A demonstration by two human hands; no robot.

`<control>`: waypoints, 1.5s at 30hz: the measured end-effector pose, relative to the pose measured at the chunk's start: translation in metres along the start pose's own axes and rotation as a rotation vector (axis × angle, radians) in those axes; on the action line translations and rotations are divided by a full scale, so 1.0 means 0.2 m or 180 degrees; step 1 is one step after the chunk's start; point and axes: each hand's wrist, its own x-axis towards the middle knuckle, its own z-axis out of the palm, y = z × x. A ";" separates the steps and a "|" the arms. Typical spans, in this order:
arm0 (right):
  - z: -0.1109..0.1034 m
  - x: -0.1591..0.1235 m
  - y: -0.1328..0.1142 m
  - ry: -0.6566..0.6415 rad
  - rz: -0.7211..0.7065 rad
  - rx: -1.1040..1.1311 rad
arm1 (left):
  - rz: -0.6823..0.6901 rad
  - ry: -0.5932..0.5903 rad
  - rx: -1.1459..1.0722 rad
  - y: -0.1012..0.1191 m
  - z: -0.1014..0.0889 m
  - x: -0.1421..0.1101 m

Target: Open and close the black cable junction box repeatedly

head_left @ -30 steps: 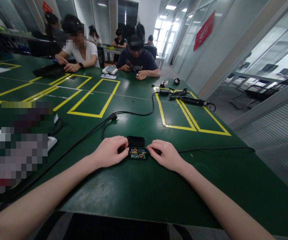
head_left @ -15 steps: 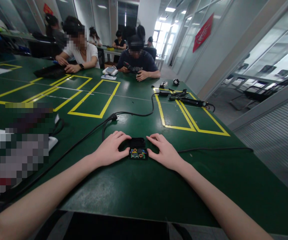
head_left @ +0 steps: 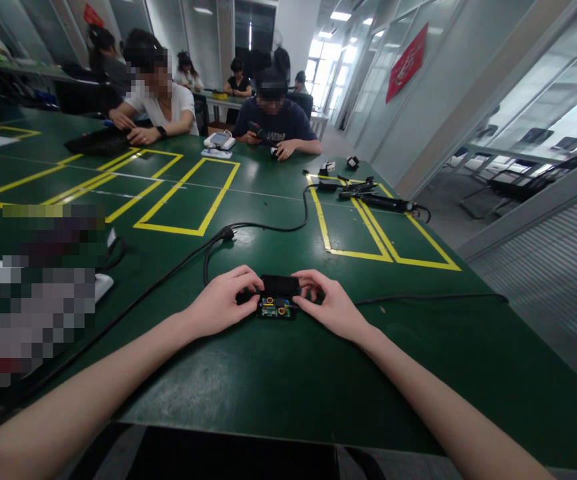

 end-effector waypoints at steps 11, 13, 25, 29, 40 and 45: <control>0.03 -0.01 -0.03 0.0175 -0.0344 0.0365 | -0.0182 0.0056 0.0245 0.02 -0.01 0.00; 0.03 -0.01 -0.04 0.0079 -0.0545 0.0395 | -0.0148 -0.0008 0.0266 0.03 -0.01 0.00; -0.02 -0.02 -0.04 -0.0530 -0.0960 0.0099 | 0.0155 -0.0463 0.0339 0.04 0.01 -0.02; -0.01 -0.02 -0.04 -0.0546 -0.1110 -0.0042 | 0.0148 -0.0478 0.0341 0.03 0.00 -0.02; 0.02 -0.01 -0.07 -0.0556 -0.1288 -0.1072 | 0.0288 -0.0384 0.0543 0.02 0.03 -0.02; 0.02 -0.01 -0.09 -0.0707 -0.1229 -0.1566 | 0.0328 -0.0500 0.0891 0.02 0.04 0.00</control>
